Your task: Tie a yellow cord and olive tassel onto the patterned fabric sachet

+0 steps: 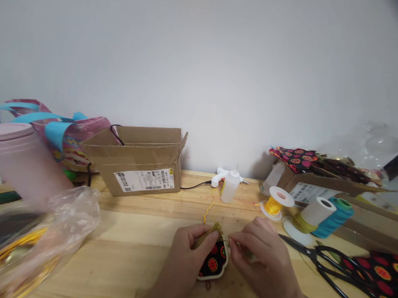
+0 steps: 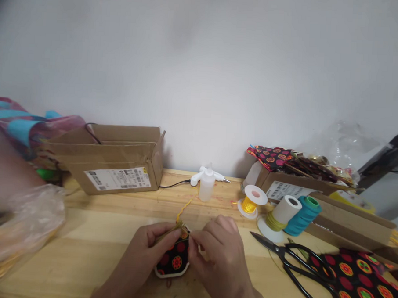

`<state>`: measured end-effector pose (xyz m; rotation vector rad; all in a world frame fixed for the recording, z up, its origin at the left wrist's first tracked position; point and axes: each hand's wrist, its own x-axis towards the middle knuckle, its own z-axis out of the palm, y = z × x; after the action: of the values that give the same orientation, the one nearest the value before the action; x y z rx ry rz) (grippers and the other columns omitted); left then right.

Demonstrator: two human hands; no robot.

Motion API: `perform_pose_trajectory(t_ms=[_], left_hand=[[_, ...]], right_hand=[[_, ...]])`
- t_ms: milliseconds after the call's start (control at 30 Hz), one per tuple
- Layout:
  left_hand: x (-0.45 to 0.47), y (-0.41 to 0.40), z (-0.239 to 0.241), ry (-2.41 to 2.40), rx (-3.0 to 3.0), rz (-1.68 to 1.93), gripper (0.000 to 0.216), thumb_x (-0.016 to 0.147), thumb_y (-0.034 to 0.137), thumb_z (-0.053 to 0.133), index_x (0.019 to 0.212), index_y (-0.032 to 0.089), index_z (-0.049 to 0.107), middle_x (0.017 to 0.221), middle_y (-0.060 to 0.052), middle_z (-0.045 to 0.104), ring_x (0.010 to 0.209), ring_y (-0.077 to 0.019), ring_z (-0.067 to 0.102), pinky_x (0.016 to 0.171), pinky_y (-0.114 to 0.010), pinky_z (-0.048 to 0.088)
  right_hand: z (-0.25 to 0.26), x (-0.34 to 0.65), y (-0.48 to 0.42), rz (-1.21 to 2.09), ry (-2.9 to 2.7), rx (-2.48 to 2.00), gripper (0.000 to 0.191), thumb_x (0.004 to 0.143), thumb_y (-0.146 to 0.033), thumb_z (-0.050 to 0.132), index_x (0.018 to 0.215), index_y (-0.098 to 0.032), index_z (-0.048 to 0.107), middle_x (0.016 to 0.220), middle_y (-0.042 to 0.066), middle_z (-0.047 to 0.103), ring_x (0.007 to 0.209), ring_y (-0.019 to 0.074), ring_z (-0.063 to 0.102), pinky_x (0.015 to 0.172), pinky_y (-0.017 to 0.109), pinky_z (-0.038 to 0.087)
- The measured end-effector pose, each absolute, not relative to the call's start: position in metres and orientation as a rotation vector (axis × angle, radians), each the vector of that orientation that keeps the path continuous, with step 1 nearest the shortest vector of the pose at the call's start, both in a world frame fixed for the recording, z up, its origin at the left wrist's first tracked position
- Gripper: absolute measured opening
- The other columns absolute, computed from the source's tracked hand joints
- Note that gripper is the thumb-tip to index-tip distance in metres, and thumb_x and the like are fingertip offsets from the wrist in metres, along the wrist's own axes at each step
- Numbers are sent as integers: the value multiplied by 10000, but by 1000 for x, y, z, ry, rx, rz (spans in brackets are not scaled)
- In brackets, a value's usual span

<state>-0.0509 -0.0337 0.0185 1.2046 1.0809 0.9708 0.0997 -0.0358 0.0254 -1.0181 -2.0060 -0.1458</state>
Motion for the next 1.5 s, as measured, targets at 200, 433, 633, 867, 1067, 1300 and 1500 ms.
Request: perform_pose_trajectory(t_ms=[200, 433, 633, 867, 1067, 1300, 1500], left_hand=[[-50, -35, 17, 1056, 1105, 898, 279, 710, 397, 535, 755, 143, 640, 531, 12, 533, 407, -116, 480, 329, -203, 366], [-50, -32, 17, 1075, 1151, 983, 233, 697, 366, 565, 660, 147, 636, 542, 19, 561, 530, -119, 499, 501, -209, 396], [-50, -33, 15, 1092, 1126, 1005, 356, 726, 447, 501, 510, 167, 463, 374, 88, 329, 345, -53, 266, 364, -187, 202], [-49, -32, 16, 1014, 1106, 1021, 311, 704, 395, 546, 508, 157, 498, 392, 80, 354, 382, -62, 270, 392, -191, 227], [-48, -32, 16, 1021, 1128, 981, 252, 709, 358, 547, 596, 138, 599, 485, 51, 450, 455, -77, 351, 461, -192, 306], [-50, -32, 15, 1067, 1184, 975, 259, 725, 359, 525, 619, 134, 598, 513, 42, 472, 503, -92, 396, 484, -194, 330], [-50, -32, 16, 1086, 1233, 955, 270, 744, 357, 494, 622, 138, 596, 517, 41, 480, 491, -91, 405, 463, -191, 323]], right_hand=[[25, 100, -35, -132, -1986, -1052, 164, 739, -126, 509, 604, -171, 591, 487, -6, 472, 511, 126, 406, 511, 267, 298], [23, 102, -34, -105, -2006, -1076, 178, 746, -137, 490, 594, -176, 575, 503, -4, 475, 514, 129, 417, 505, 265, 302], [23, 103, -33, -57, -1948, -1059, 127, 752, -130, 505, 657, -177, 577, 595, 19, 531, 576, 144, 455, 533, 274, 326], [22, 98, -38, -74, -1972, -1016, 107, 729, -111, 525, 655, -179, 563, 623, 19, 542, 593, 145, 454, 541, 280, 313], [20, 101, -35, -95, -1998, -1050, 125, 715, -117, 526, 611, -176, 563, 585, 13, 538, 577, 139, 440, 540, 277, 308], [22, 101, -35, -140, -1957, -1041, 144, 715, -121, 518, 584, -173, 549, 565, 6, 523, 564, 134, 440, 545, 270, 300], [18, 101, -33, -65, -1969, -1079, 175, 731, -123, 501, 564, -162, 537, 550, 12, 510, 544, 130, 451, 521, 254, 306]])
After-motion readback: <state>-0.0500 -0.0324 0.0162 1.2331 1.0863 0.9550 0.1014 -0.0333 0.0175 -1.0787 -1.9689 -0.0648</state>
